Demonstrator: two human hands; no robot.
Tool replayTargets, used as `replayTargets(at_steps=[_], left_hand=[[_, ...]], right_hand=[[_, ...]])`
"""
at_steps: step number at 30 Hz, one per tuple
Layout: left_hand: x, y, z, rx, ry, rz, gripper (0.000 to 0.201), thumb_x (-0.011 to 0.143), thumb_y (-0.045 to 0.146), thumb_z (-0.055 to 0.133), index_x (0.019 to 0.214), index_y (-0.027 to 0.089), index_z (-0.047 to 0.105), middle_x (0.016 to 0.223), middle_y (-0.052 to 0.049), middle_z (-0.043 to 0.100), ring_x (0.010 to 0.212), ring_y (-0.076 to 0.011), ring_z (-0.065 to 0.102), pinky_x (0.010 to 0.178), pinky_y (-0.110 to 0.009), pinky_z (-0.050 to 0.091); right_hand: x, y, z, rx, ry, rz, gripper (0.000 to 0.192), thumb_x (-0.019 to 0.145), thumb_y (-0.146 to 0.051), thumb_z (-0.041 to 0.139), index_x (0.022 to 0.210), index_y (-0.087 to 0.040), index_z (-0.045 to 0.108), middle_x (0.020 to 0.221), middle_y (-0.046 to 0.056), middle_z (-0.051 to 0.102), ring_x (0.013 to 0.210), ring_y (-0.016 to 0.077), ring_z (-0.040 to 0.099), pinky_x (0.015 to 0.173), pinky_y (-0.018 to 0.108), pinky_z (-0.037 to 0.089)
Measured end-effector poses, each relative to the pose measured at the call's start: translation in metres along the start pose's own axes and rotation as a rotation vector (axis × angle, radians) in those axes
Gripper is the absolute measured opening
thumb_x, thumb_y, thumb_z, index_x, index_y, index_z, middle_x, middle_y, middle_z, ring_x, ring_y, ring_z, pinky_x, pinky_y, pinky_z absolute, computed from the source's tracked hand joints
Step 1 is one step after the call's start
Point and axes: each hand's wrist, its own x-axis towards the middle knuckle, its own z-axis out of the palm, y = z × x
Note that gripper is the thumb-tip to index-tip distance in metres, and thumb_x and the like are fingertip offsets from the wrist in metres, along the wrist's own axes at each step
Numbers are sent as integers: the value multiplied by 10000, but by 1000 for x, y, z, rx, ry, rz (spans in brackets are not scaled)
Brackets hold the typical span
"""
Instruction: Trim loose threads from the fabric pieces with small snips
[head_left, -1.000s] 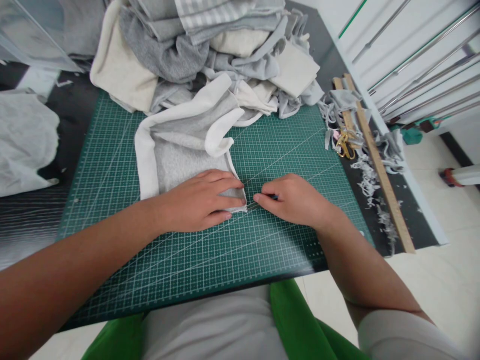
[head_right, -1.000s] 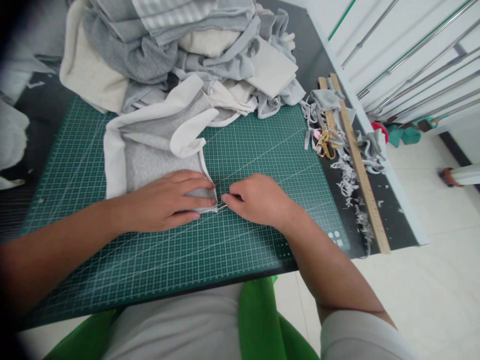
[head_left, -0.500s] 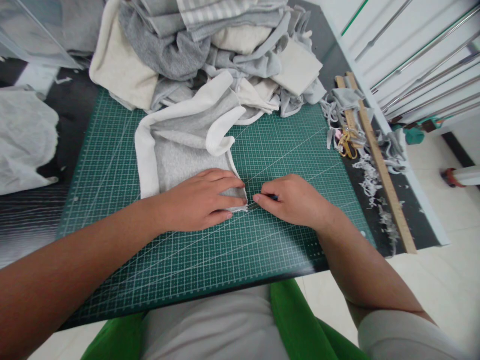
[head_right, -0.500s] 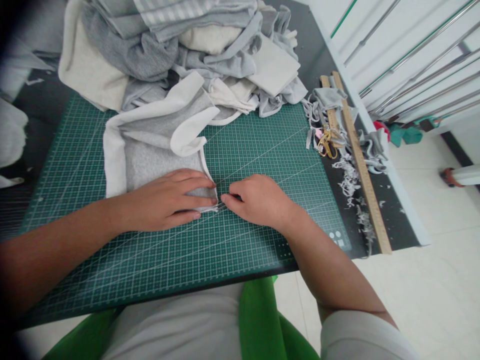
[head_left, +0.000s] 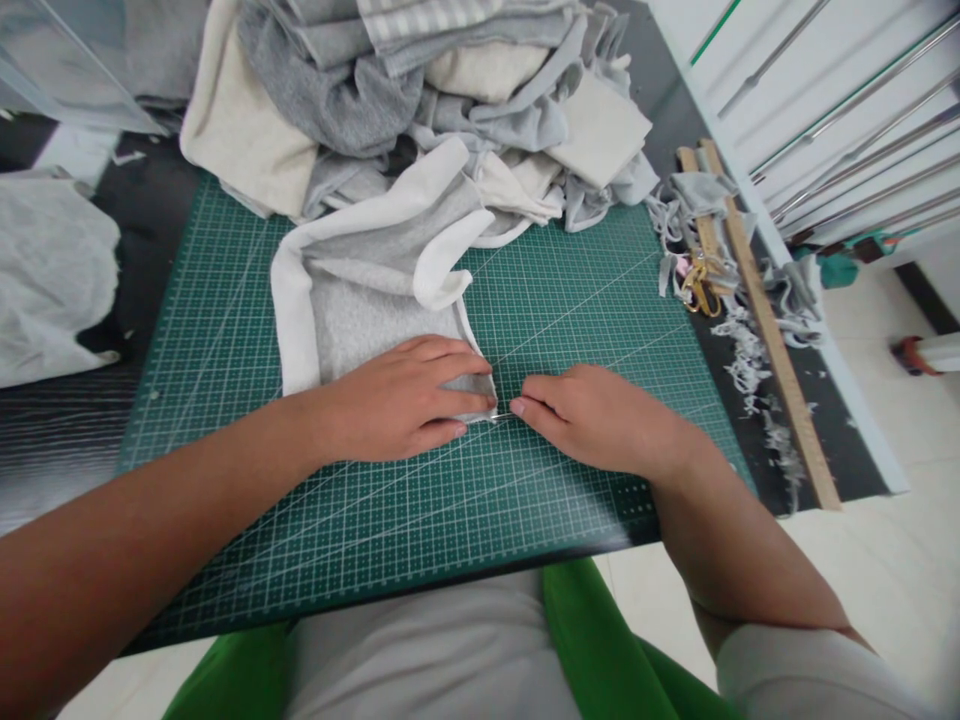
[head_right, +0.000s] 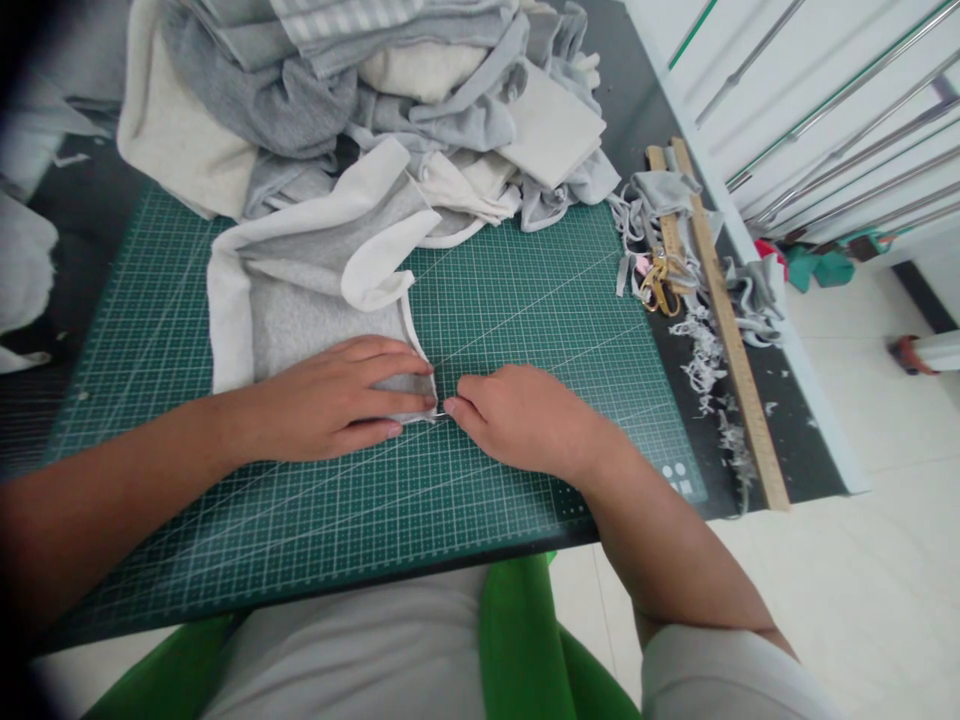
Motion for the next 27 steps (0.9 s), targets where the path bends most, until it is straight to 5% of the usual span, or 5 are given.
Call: replayTargets(at_steps=[27], left_hand=[[0, 0, 0, -5, 12, 11, 347, 982, 320, 569, 1320, 277, 635, 1452, -86, 518, 1361, -304, 445, 1160, -523, 375]], right_hand=[[9, 9, 2, 210, -3, 28, 409, 999, -413, 462, 662, -201, 553, 605, -21, 572, 578, 114, 473, 597, 287, 264]])
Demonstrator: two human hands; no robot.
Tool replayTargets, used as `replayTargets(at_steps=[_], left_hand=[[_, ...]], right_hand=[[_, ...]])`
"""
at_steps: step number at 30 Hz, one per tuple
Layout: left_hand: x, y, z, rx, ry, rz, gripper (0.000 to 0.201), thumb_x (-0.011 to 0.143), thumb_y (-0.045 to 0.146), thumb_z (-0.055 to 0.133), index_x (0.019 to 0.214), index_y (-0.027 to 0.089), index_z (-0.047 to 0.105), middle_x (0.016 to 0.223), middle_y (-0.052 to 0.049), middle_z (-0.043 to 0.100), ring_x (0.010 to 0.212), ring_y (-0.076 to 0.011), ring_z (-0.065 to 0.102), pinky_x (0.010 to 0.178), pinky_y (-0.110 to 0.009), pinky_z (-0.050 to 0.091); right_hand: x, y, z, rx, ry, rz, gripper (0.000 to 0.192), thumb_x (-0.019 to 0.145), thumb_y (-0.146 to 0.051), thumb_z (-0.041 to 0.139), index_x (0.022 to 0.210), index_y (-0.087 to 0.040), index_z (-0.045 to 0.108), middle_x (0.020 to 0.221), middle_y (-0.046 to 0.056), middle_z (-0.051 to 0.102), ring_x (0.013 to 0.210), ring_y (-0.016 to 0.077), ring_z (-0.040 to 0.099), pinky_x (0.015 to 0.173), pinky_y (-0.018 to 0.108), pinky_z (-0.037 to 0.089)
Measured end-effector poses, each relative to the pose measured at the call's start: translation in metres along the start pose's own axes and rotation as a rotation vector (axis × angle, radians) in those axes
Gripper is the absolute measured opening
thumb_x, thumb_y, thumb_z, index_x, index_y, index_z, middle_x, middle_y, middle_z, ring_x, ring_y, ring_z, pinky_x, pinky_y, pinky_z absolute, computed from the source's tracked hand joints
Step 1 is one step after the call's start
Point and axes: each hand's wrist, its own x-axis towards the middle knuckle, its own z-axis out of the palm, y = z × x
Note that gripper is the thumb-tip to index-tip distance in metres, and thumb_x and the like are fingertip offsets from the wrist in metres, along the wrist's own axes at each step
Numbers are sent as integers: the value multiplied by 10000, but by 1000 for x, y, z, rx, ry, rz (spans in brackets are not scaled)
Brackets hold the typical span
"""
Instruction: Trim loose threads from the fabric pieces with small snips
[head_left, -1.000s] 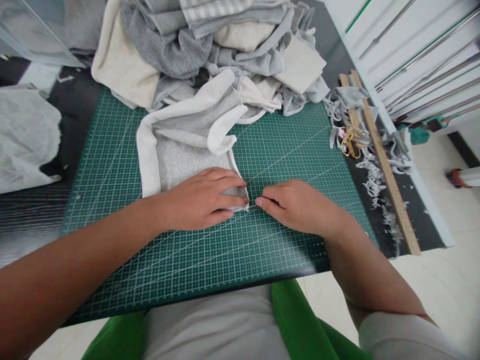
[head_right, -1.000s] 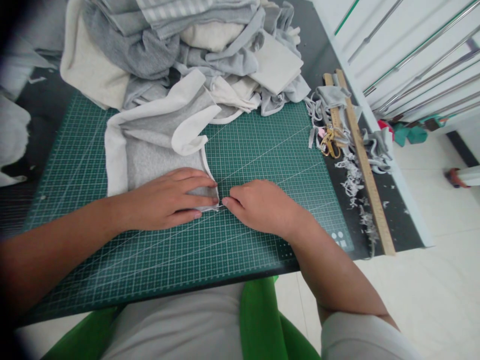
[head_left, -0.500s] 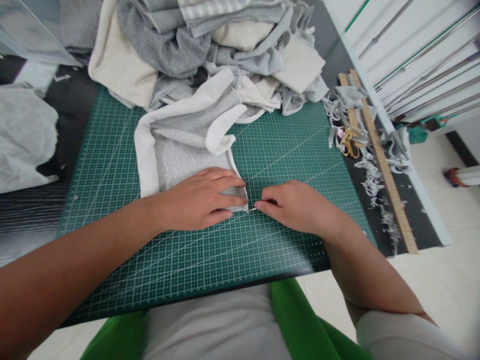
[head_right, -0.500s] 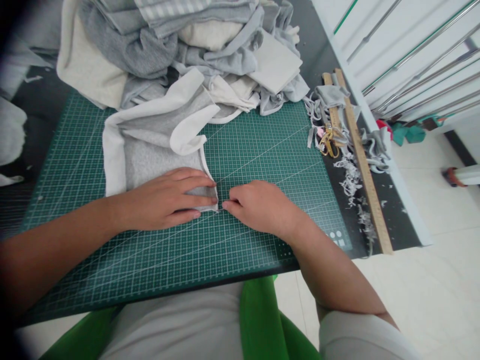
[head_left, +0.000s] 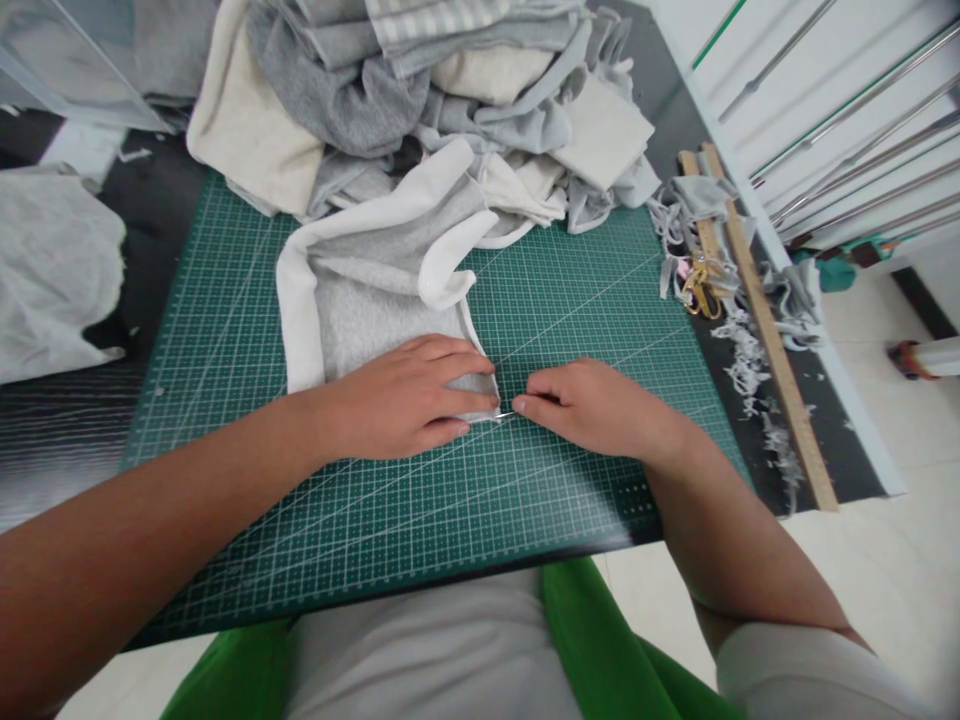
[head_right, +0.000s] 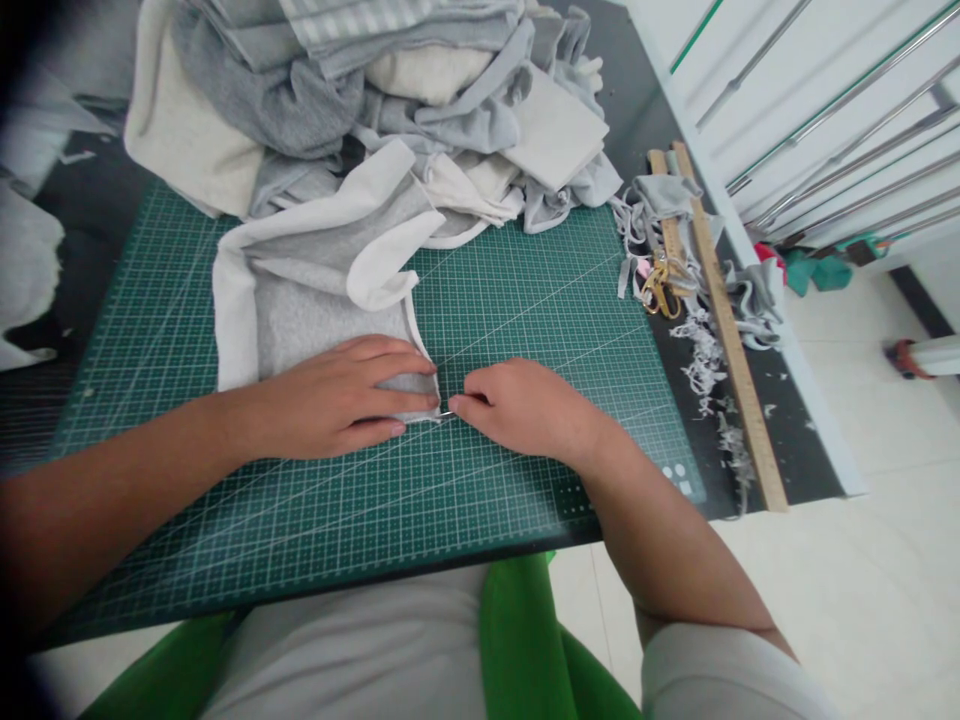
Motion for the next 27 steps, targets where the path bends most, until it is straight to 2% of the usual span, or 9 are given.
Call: replayTargets(at_steps=[16, 20, 27], left_hand=[[0, 0, 0, -1, 0, -6, 342, 971, 326, 586, 1305, 278, 644, 1448, -88, 521, 1351, -313, 453, 1151, -531, 388], [0, 0, 0, 1, -1, -4, 343, 980, 328, 571, 1311, 274, 643, 1454, -90, 516, 1360, -314, 446, 1157, -532, 380], [0, -1, 0, -27, 21, 1, 365, 968, 308, 591, 1329, 280, 637, 1450, -95, 536, 1358, -315, 465, 1155, -541, 383]], right_hand=[[-1, -8, 4, -103, 31, 61, 396, 998, -419, 477, 709, -204, 643, 679, 13, 652, 620, 140, 503, 613, 304, 260], [0, -6, 4, -87, 43, 80, 407, 982, -438, 497, 676, -205, 628, 660, 9, 641, 607, 137, 487, 602, 301, 254], [0, 1, 1, -17, 37, 27, 426, 987, -422, 484, 636, -201, 582, 605, -9, 597, 572, 120, 464, 593, 291, 263]])
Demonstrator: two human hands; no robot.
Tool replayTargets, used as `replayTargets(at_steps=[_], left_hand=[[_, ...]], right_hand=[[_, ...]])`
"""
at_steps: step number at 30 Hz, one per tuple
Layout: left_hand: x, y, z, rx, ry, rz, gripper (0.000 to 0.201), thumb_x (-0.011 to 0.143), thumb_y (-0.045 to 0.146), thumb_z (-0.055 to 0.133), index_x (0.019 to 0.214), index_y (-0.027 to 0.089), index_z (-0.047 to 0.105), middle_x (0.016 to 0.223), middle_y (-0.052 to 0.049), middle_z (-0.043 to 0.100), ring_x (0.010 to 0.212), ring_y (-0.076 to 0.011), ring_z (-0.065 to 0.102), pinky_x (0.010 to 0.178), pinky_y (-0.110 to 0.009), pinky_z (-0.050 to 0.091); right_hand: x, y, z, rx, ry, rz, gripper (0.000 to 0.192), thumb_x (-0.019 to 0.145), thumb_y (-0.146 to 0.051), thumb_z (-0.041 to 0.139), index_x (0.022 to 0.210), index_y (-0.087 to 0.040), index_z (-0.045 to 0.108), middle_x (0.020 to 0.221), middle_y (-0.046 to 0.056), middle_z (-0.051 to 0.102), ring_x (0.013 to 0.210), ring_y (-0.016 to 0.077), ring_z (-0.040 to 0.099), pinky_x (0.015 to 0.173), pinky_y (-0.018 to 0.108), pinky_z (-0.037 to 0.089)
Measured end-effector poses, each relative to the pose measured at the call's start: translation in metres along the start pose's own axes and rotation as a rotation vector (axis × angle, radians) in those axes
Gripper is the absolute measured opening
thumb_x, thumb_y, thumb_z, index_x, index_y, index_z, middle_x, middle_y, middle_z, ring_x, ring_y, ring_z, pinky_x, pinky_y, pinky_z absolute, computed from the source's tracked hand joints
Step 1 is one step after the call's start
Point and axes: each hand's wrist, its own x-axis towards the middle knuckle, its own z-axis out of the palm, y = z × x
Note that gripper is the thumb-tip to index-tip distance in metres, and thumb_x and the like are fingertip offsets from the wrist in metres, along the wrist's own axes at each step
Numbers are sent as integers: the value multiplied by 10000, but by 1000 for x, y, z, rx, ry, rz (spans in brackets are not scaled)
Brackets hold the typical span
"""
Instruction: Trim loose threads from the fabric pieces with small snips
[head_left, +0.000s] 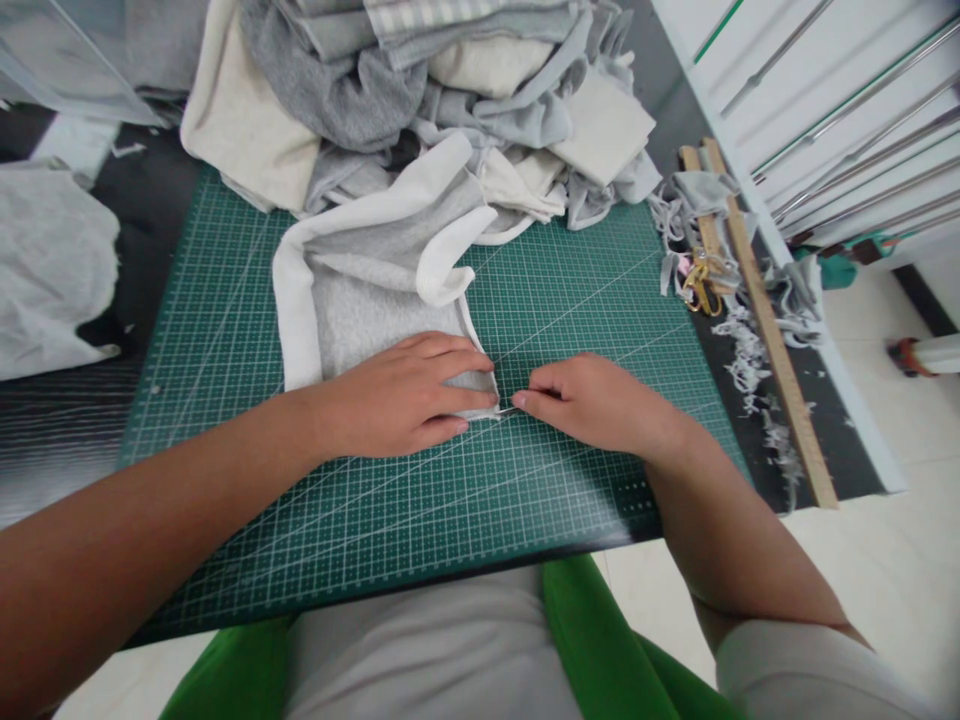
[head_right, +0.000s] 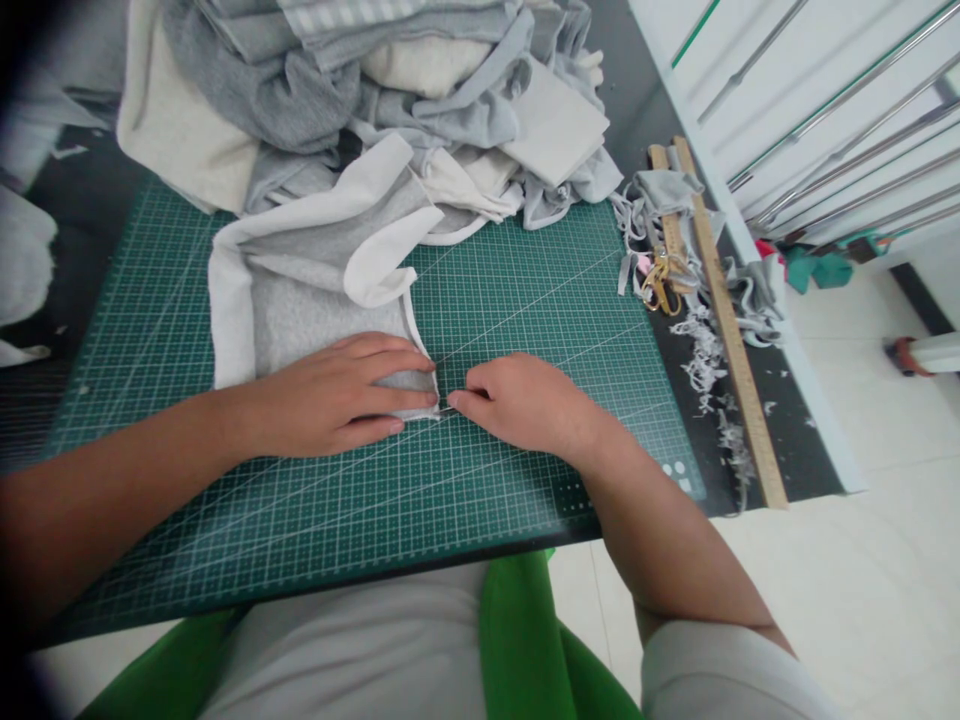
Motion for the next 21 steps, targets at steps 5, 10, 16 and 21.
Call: replayTargets(at_steps=[5, 10, 16, 21], left_hand=[[0, 0, 0, 24, -19, -3, 363, 983, 325, 565, 1339, 286, 624, 1458, -85, 521, 1363, -308, 449, 1159, -530, 377], [0, 0, 0, 31, -35, -9, 352, 985, 335, 560, 1324, 275, 632, 1456, -86, 511, 1363, -309, 444, 1164, -519, 370], [0, 0, 0, 27, -37, -14, 345, 984, 334, 560, 1316, 275, 637, 1466, -85, 504, 1370, -315, 434, 1168, -525, 363], [0, 1, -1, 25, -31, -10, 335, 984, 325, 564, 1303, 265, 644, 1455, -89, 512, 1360, -313, 441, 1162, -522, 370]], right_hand=[[0, -1, -1, 31, -8, 2, 425, 981, -422, 493, 625, -201, 559, 586, -20, 577, 559, 113, 451, 587, 290, 259], [1, -3, 1, 15, -7, 18, 418, 978, -420, 493, 630, -198, 555, 594, -14, 584, 564, 113, 457, 588, 291, 255], [1, -5, 4, -13, -1, 20, 422, 988, -429, 475, 653, -197, 586, 621, -3, 609, 575, 118, 473, 591, 292, 260], [0, -7, 3, -20, 1, 22, 425, 998, -418, 460, 659, -199, 593, 632, 2, 613, 589, 122, 484, 602, 296, 264]])
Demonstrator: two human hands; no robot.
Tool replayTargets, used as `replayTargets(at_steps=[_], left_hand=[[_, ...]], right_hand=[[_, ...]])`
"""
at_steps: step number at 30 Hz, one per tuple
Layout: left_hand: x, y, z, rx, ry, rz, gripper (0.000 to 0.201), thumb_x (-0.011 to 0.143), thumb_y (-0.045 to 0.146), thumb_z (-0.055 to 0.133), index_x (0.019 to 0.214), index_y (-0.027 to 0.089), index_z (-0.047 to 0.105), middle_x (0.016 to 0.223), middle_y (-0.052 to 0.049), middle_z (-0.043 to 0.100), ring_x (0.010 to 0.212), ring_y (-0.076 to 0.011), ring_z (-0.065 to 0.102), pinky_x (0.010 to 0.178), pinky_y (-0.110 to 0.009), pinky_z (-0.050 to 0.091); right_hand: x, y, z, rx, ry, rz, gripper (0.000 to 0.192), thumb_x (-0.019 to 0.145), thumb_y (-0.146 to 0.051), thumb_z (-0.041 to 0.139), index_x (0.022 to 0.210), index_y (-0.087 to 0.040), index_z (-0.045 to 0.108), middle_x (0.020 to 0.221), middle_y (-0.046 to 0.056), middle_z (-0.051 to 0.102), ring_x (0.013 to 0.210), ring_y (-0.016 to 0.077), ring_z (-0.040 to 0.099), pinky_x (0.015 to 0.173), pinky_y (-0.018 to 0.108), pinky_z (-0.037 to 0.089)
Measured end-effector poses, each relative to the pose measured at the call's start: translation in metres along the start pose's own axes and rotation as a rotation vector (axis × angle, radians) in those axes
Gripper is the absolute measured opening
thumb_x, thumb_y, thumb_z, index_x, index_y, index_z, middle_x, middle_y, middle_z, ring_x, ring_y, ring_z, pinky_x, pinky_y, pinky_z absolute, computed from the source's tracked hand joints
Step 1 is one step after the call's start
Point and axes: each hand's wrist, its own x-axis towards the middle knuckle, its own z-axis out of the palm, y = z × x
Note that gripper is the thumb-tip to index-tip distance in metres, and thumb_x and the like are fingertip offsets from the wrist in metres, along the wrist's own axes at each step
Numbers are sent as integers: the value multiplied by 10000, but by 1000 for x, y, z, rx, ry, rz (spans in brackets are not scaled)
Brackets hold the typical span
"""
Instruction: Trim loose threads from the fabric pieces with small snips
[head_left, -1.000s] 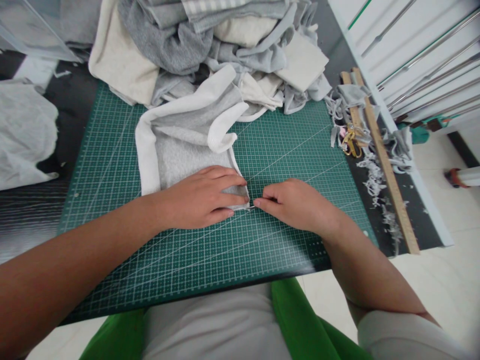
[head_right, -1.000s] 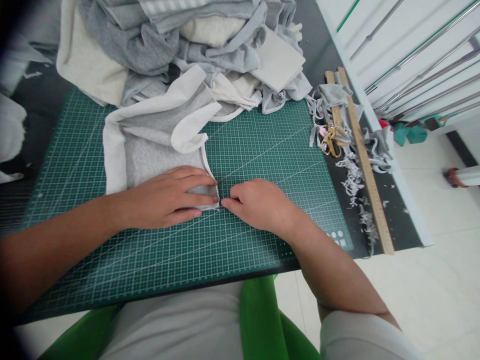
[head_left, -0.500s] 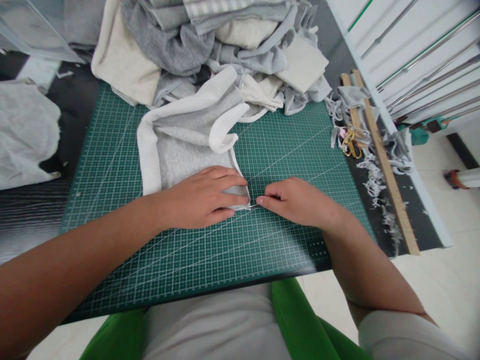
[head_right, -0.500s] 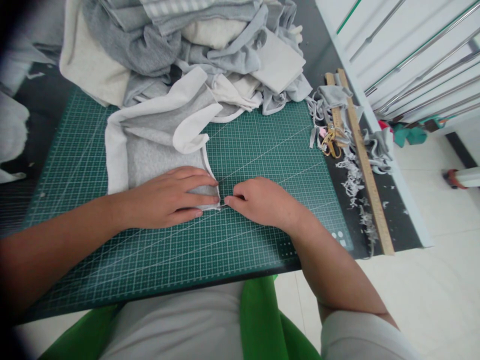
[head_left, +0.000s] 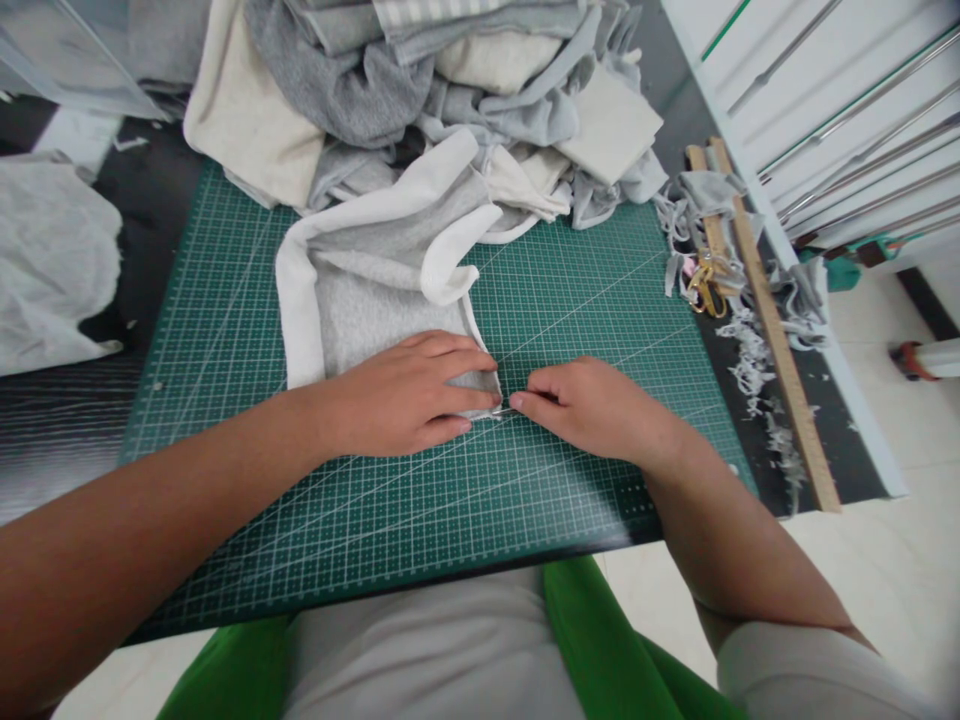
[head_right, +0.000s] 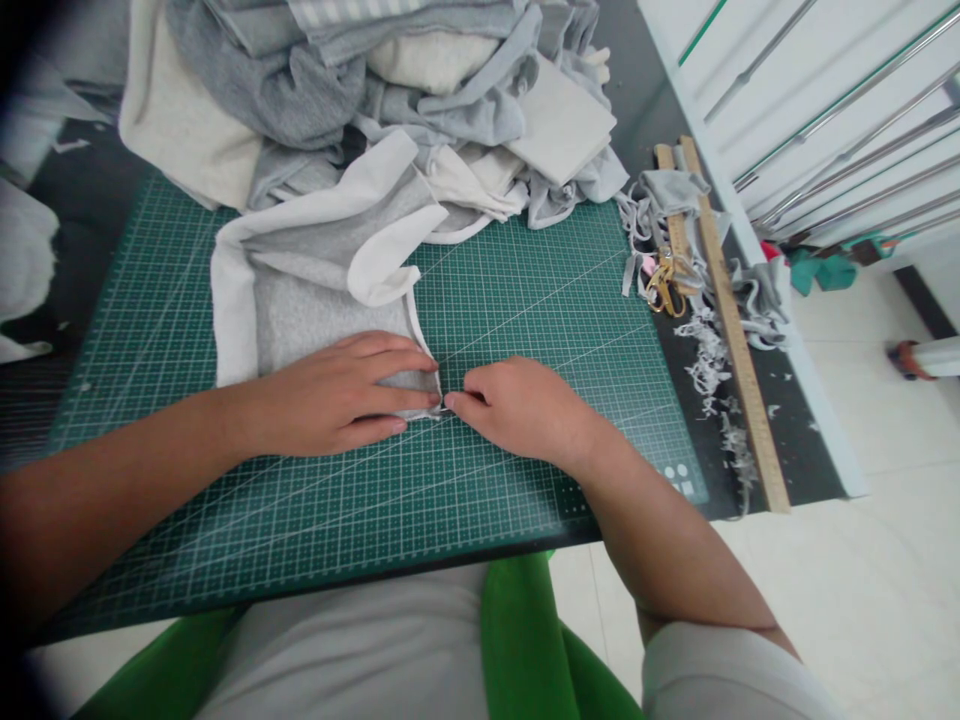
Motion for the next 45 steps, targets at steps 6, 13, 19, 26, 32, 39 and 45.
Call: replayTargets(at_steps=[6, 13, 19, 26, 32, 39, 45], left_hand=[[0, 0, 1, -4, 7, 3, 337, 982, 321, 568, 1308, 273, 640, 1447, -88, 517, 1352, -308, 448, 1155, -524, 378], [0, 0, 0, 4, -8, -2, 343, 997, 333, 543, 1324, 274, 629, 1458, -83, 505, 1369, -302, 436, 1167, -512, 362], [0, 0, 0, 5, -16, -3, 355, 997, 337, 543, 1338, 281, 624, 1455, -82, 510, 1375, -301, 431, 1168, -509, 360], [0, 0, 1, 5, -14, -7, 356, 995, 342, 549, 1338, 282, 626, 1458, -79, 507, 1372, -305, 429, 1168, -515, 360], [-1, 0, 1, 8, -6, 1, 350, 990, 339, 557, 1327, 279, 629, 1458, -81, 504, 1366, -305, 434, 1165, -515, 365], [0, 0, 2, 13, 5, 4, 347, 987, 337, 562, 1321, 276, 634, 1453, -84, 512, 1360, -308, 443, 1164, -515, 370], [0, 1, 1, 7, -9, -3, 347, 987, 335, 559, 1322, 279, 633, 1459, -83, 507, 1365, -309, 438, 1163, -518, 370]], right_hand=[[-1, 2, -3, 23, 6, -9, 450, 1004, -421, 457, 625, -198, 551, 581, -10, 571, 553, 112, 454, 584, 299, 244], [-1, 5, -5, 44, 10, -11, 457, 996, -431, 469, 602, -201, 500, 547, -25, 520, 539, 108, 423, 585, 300, 233], [-2, 8, -6, 63, 21, -2, 457, 992, -439, 476, 602, -200, 472, 543, -32, 498, 543, 105, 409, 584, 297, 224], [-2, 7, -5, 84, 30, -18, 457, 989, -438, 481, 600, -198, 480, 528, -39, 481, 530, 98, 394, 580, 296, 220], [-2, 6, -4, 65, 14, -21, 453, 990, -430, 478, 601, -198, 494, 538, -32, 503, 531, 101, 396, 580, 303, 216], [-1, 5, -3, 59, 16, -17, 451, 992, -432, 473, 607, -198, 500, 545, -27, 513, 536, 103, 402, 585, 300, 225], [-2, 4, -3, 44, 4, -7, 442, 993, -438, 468, 627, -196, 521, 571, -22, 547, 549, 103, 425, 584, 300, 224]])
